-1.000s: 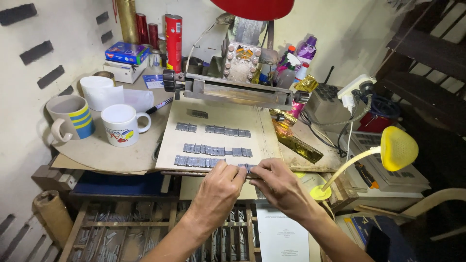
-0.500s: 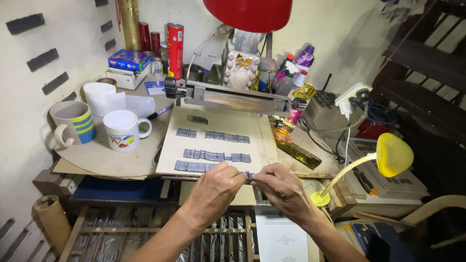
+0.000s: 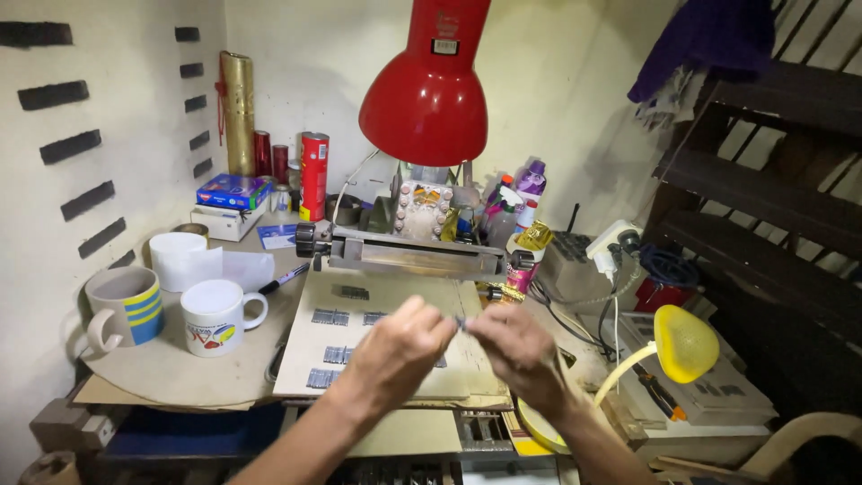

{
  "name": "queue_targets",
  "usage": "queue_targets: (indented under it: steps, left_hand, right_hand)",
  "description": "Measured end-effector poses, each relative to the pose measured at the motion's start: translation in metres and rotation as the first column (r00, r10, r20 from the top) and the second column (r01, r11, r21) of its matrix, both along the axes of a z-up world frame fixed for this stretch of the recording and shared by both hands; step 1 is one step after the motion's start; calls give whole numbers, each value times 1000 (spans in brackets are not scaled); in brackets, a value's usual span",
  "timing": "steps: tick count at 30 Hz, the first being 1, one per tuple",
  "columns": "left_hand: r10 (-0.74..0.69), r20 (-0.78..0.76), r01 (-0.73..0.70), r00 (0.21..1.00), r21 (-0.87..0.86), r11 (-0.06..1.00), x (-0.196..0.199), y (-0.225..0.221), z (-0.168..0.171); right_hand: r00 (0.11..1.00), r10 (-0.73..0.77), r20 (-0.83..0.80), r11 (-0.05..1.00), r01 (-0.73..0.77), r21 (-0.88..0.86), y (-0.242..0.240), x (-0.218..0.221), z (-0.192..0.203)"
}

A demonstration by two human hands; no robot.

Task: Selecting individual metal type pieces from a storage drawer and arranging them onto a board, then adjusting a small printing press.

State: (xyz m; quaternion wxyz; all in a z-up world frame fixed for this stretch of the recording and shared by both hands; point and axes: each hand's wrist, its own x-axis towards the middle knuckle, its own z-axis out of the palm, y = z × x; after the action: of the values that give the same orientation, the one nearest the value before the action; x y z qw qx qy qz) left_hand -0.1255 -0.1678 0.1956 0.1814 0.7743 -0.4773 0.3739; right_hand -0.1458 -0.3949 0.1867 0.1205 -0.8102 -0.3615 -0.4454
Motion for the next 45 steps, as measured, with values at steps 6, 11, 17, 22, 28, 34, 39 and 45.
queue_targets:
  steps: [6,11,17,22,28,34,39,45]
  left_hand:
    - [168,344,-135,924,-116,984,74,-16,29]
    - [146,235,-130,961,-82,988,103,-29,23]
    - [156,32,-156,987,-6,988,80,-16,45]
    - [153,-66,-157,986,-60,986,68,-5,46]
    - [238,-51,-241,970,-66,968,70,-9,39]
    - [223,-6,-222,975,-108,969,71,-13,35]
    - [239,113,-216,964,-187,958,45,21,17]
    - [170,-229,-261,959,-466,846,-42,120,-20]
  right_hand:
    - [984,38,172,972,-77,224,7,50,47]
    - [999,-26,-25,987,30,160,6,48,62]
    - [993,-119,-8,990,119,78,7,46,52]
    - [978,-71,-194,962,119,248,-2,20,52]
    - [988,-152,-35,965,156,212,4,22,47]
    - [986,-161,-33,934,163,317,11,6,52]
    - [940,-306,-151,846,341,410,-10,-16,13]
    - [787,-114,-607,759,463,458,-8,-56,-26]
